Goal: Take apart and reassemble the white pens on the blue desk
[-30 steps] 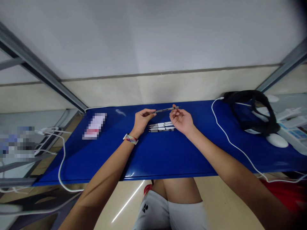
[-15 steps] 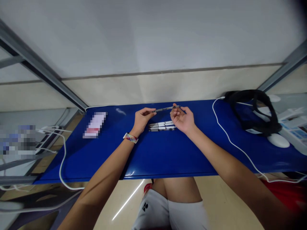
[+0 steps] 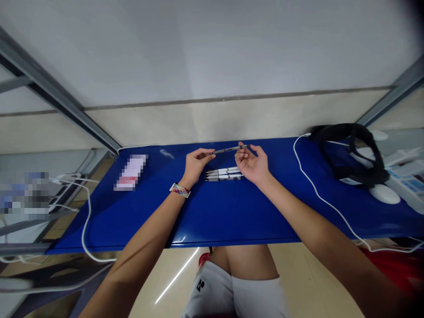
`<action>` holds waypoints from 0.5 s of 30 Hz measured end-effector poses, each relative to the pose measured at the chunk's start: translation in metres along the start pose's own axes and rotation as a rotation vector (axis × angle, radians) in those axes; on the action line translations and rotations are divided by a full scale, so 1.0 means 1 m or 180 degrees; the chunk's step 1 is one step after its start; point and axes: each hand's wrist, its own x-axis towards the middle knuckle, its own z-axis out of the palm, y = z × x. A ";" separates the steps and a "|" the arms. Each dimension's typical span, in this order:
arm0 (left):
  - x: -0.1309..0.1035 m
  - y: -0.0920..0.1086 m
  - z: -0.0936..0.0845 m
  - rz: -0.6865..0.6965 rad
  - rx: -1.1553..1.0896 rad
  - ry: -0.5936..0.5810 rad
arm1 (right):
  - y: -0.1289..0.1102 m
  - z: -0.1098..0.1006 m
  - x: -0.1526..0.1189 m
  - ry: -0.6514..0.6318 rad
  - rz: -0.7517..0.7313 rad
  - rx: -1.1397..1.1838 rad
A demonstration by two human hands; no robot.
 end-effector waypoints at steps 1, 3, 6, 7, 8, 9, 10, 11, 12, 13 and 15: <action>0.000 0.000 0.000 -0.0009 0.0000 -0.0007 | 0.000 0.001 0.000 -0.0003 -0.0024 -0.0044; 0.000 0.000 0.000 -0.0010 -0.0003 0.0002 | 0.000 0.002 0.000 -0.0011 -0.0074 -0.0111; -0.001 0.000 0.000 0.0014 0.0035 0.0004 | 0.001 0.003 0.000 0.0005 -0.0097 -0.0129; -0.002 0.000 0.000 0.0021 0.0049 0.0001 | 0.002 0.003 -0.001 0.0005 -0.0094 -0.0135; -0.002 0.000 0.000 0.0024 0.0057 0.0000 | 0.002 0.003 -0.001 -0.0009 -0.0085 -0.0148; -0.002 0.000 0.000 0.0022 0.0055 -0.0004 | 0.002 0.002 -0.001 -0.0033 -0.0073 -0.0165; -0.002 0.000 0.000 0.0022 0.0037 0.0002 | 0.002 0.002 -0.002 -0.0058 -0.0070 -0.0181; -0.002 0.000 0.000 0.0023 0.0011 0.0010 | 0.001 0.002 -0.001 -0.0078 -0.0075 -0.0201; -0.001 0.000 0.000 0.0023 -0.0011 0.0012 | 0.001 0.001 -0.001 -0.0093 -0.0093 -0.0229; -0.001 -0.001 0.000 0.0019 -0.0023 0.0016 | 0.000 0.001 0.000 -0.0102 -0.0125 -0.0270; -0.001 -0.002 0.000 0.0000 -0.0028 0.0040 | 0.000 0.000 0.002 -0.0111 -0.0191 -0.0381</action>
